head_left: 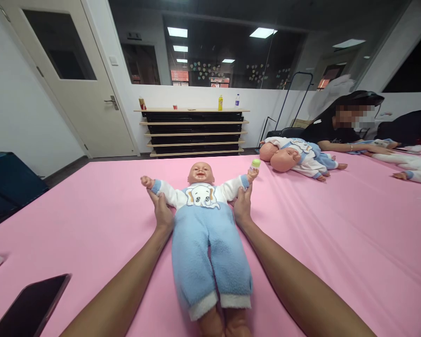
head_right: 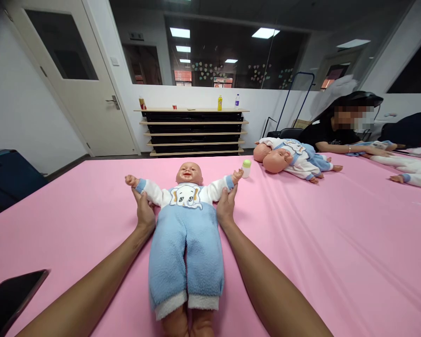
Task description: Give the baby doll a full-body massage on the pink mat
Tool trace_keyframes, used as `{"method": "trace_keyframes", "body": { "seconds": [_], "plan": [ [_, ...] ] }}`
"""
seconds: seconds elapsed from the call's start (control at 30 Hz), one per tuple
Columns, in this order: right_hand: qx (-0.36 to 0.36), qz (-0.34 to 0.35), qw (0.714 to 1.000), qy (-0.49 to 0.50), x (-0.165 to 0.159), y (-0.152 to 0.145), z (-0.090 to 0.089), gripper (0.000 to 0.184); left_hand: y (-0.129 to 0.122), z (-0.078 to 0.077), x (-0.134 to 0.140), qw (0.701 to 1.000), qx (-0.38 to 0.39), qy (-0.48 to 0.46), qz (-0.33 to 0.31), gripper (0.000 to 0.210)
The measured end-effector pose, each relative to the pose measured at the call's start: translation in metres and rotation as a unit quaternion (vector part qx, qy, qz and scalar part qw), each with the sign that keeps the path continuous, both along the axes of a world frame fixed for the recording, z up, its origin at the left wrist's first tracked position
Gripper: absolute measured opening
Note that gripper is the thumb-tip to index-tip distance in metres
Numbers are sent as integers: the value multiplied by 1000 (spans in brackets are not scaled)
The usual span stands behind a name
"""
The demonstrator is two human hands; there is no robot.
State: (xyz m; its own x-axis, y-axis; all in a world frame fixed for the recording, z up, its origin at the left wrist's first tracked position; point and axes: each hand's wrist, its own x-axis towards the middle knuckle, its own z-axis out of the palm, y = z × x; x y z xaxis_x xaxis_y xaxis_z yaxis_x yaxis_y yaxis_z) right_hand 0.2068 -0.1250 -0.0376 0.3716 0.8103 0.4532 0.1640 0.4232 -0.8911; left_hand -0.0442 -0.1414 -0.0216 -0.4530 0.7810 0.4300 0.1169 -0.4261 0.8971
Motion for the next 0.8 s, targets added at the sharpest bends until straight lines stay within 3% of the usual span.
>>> {"method": "trace_keyframes", "body": {
  "seconds": [0.13,0.27,0.43,0.57,0.7,0.8],
  "plan": [
    [19,65,994,-82,-12,-10,9,58,4,-9,5,994,-7,102,-49,57],
    [41,128,970,-202,-19,-16,13,44,9,-13,6,975,-56,192,-99,54],
    [105,155,922,-338,-25,-21,26,34,7,-4,6,950,-76,264,-149,57],
    [119,161,901,-384,-27,-22,31,35,3,2,10,945,-75,271,-166,56],
    [101,110,925,-348,-27,-25,24,46,2,1,13,956,-51,262,-122,52],
    [75,58,960,-262,-27,-26,18,56,2,-2,11,980,-20,190,-56,52]
  ]
}}
